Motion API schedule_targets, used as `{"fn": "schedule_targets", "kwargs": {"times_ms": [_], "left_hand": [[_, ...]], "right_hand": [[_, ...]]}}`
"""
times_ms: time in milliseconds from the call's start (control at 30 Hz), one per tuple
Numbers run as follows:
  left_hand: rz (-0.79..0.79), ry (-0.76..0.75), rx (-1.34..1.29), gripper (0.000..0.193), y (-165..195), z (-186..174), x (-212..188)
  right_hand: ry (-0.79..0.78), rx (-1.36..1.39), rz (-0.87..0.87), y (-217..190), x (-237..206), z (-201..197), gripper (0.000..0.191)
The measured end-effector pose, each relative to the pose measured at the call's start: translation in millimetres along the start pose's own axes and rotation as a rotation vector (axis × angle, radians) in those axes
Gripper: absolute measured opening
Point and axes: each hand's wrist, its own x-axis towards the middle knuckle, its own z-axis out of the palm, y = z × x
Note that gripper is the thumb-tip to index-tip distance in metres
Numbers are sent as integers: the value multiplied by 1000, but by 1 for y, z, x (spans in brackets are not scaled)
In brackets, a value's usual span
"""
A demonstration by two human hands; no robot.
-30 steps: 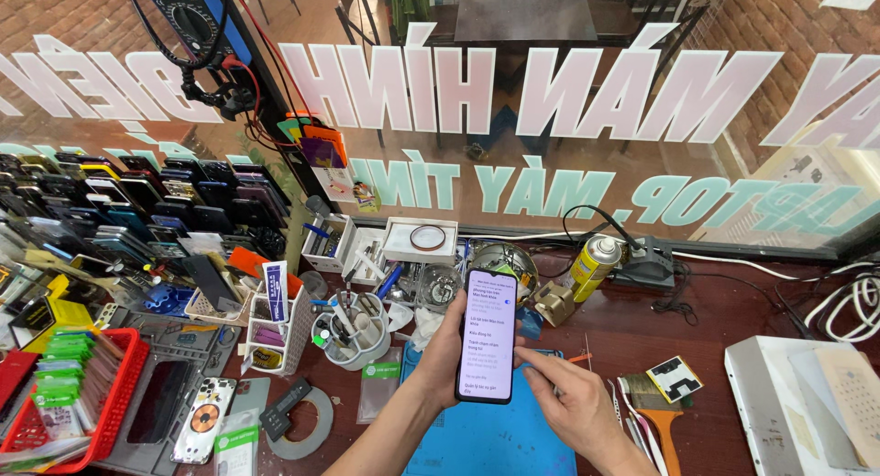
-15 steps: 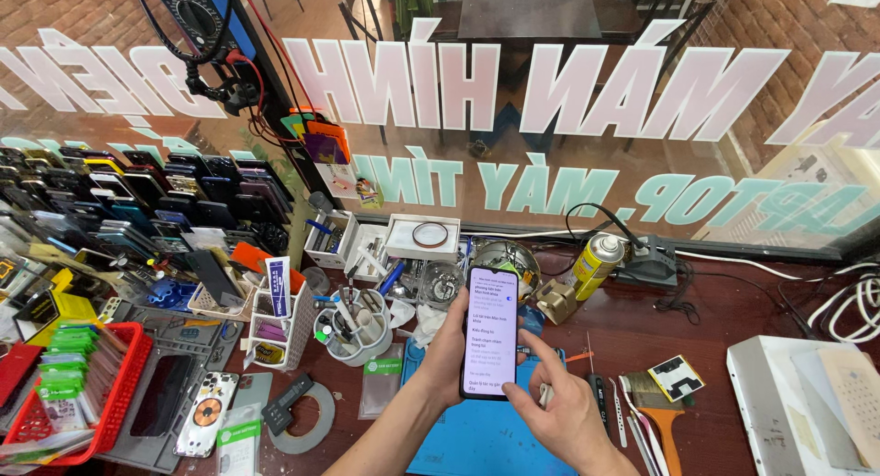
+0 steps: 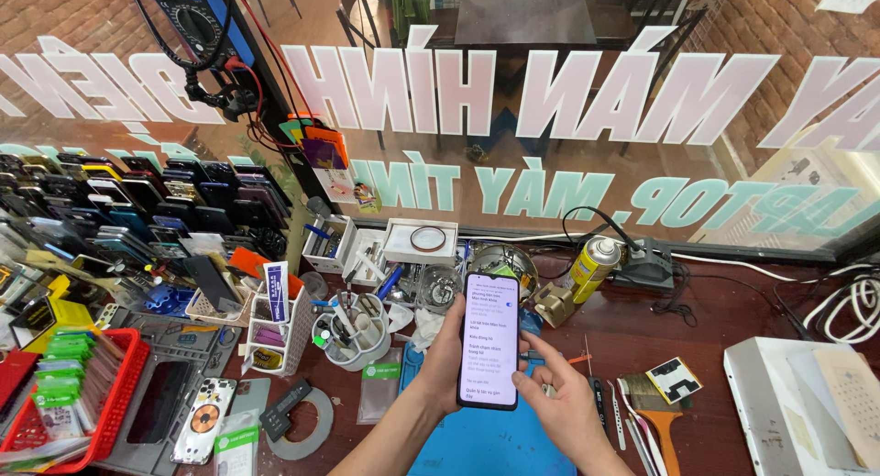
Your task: The person reassembles a smartphone by placing the battery into the chassis, connecting the battery cable, and securing the back cover. They then power on the device, navigate the settings menu, and wipe the screen with a cloth before placing the phone in a protective case.
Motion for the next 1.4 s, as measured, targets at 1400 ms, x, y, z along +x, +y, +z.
{"fn": "schedule_targets", "kwargs": {"times_ms": [1400], "left_hand": [[-216,42,-125,67,10,-19,31]], "right_hand": [[483,-29,109,85,110,-117,30]]}}
